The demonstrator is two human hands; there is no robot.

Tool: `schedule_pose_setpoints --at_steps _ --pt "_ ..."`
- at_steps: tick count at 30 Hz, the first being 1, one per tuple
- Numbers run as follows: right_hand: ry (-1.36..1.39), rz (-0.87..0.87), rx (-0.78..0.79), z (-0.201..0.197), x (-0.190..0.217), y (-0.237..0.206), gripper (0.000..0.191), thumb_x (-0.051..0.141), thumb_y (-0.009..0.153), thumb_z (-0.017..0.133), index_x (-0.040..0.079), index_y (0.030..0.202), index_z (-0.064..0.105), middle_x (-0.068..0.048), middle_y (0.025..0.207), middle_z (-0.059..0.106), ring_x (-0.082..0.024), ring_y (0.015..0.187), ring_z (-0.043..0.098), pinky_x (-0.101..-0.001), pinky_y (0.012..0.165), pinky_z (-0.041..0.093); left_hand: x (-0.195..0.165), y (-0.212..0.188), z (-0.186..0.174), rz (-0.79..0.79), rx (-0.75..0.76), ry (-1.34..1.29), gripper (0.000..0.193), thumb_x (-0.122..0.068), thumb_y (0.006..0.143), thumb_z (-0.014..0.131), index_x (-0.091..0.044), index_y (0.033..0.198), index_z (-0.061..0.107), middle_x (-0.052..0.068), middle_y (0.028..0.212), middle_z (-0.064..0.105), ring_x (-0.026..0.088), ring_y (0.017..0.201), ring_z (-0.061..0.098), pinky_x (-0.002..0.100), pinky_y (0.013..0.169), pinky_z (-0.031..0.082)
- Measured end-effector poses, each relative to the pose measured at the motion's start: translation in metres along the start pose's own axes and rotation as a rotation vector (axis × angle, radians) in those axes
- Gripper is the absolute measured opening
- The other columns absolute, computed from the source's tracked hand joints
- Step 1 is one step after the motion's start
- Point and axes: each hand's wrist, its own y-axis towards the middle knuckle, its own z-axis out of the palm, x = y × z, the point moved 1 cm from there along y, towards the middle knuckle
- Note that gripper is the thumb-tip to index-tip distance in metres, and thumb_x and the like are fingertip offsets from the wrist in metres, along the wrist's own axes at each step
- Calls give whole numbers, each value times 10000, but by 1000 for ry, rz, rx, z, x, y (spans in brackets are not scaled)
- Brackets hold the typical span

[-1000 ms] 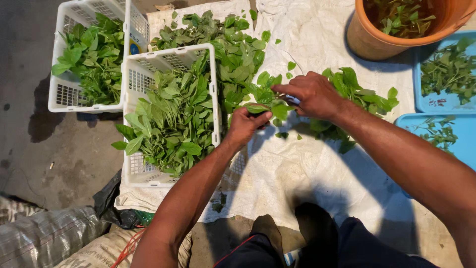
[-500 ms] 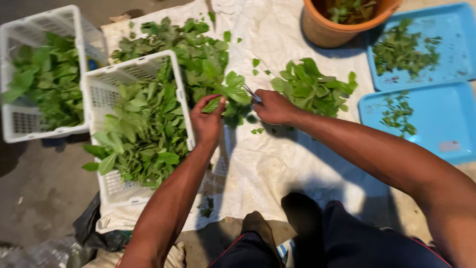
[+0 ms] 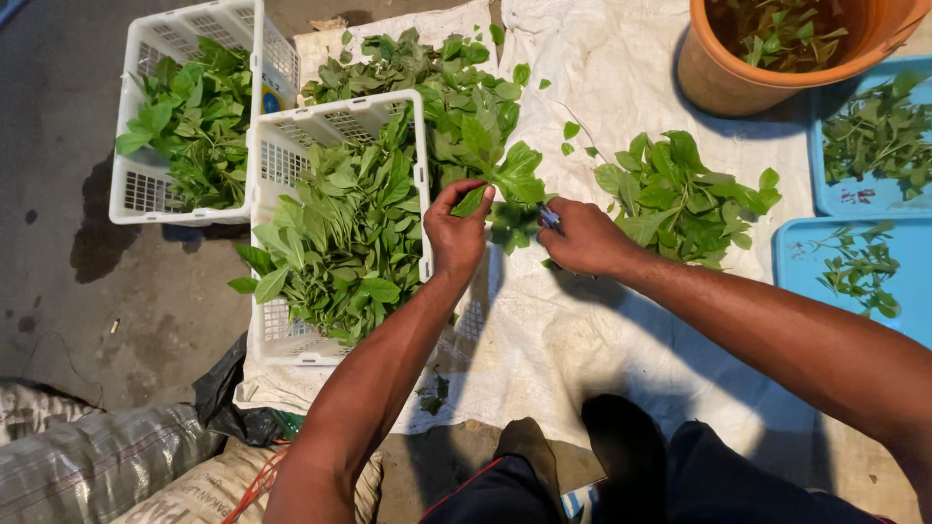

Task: The person uses shears to trim leaves from stems and places the trimmed leaves into a white basket. The person repeatedly picks up stems, cuts off leaves, and drops them into the basket while working over a white tarp.

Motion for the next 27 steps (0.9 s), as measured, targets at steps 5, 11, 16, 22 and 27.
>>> schedule_pose_setpoints --at_steps 5,11,16,22,27 --pt "5 -22 -43 -1 8 10 363 249 867 656 4 1134 671 -233 912 735 -379 866 729 -479 822 561 -5 -2 5 53 23 101 157 -89 892 815 -47 1032 759 50 995 770 137 953 701 287 943 526" --pt "8 -27 -59 1 6 20 351 262 876 675 10 1121 682 -216 904 733 -373 850 729 -480 807 561 -7 -1 5 44 44 109 155 -93 879 814 -57 1021 762 48 988 774 135 942 703 287 910 540" --pt "-62 41 61 -12 2 25 333 309 943 649 48 1148 674 -186 864 736 -367 769 743 -474 750 588 2 7 -2 19 61 143 151 -73 863 814 -77 1008 776 49 1014 770 151 969 712 297 913 557" --pt "-501 -189 90 -56 -4 40 322 281 878 703 119 1156 683 -165 925 743 -368 900 703 -534 811 538 17 15 -16 16 128 200 133 -56 851 816 -87 977 788 58 1051 746 170 1000 714 320 927 584" --pt "-661 -260 148 -60 2 53 334 216 839 701 127 1159 671 -125 1007 742 -342 927 715 -525 815 549 20 13 -14 34 220 264 136 -54 855 814 -89 984 789 70 1059 750 172 1015 718 309 939 592"
